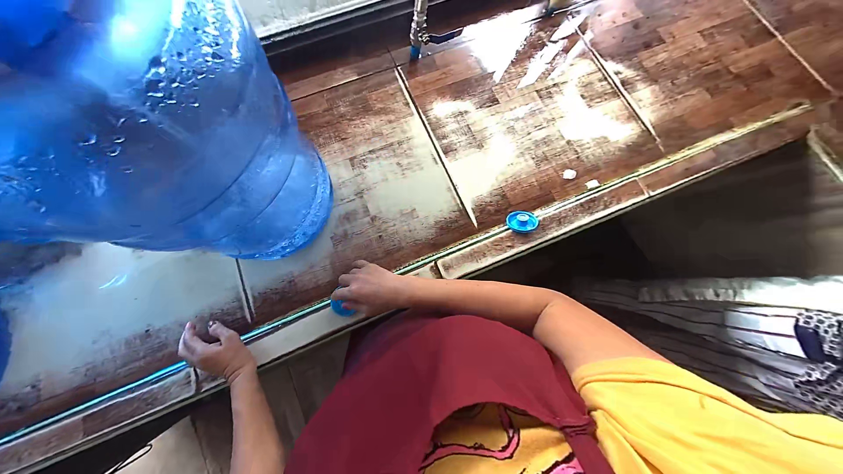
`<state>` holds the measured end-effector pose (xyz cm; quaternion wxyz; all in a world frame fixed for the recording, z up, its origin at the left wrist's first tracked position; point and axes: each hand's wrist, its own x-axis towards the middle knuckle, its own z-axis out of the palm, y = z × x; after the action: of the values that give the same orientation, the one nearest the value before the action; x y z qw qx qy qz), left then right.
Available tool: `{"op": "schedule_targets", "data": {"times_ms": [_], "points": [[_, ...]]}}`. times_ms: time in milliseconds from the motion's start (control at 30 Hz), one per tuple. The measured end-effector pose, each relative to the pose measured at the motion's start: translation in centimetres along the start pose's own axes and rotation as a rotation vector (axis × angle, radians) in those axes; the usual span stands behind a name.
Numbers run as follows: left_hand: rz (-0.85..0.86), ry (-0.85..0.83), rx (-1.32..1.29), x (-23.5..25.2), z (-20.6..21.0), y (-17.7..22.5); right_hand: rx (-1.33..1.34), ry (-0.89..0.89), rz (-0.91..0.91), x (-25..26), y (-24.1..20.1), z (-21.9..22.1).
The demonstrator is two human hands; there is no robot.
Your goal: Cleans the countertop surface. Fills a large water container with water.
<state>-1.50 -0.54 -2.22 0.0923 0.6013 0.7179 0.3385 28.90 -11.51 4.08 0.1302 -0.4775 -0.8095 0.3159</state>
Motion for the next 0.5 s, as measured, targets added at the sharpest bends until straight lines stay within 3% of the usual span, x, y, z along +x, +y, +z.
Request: {"op": "schedule_targets", "data": {"times_ms": [100, 200, 367, 500], "points": [[0.016, 0.009, 0.003, 0.0, 0.1, -0.5, 0.004, 0.160, 0.115, -2.9, 0.9, -2.4], [0.000, -0.014, 0.001, 0.0, 0.0, -0.5, -0.145, 0.300, 0.422, -7.2, 3.1, -5.1], [-0.029, -0.036, 0.010, 0.4, 0.0, -0.2, -0.255, 0.293, 1.081, -16.7, 7.0, -9.3], [0.019, 0.003, 0.014, 0.3, -0.2, -0.2, -0.201, 0.238, 1.321, -21.6, 7.9, -8.7]]}}
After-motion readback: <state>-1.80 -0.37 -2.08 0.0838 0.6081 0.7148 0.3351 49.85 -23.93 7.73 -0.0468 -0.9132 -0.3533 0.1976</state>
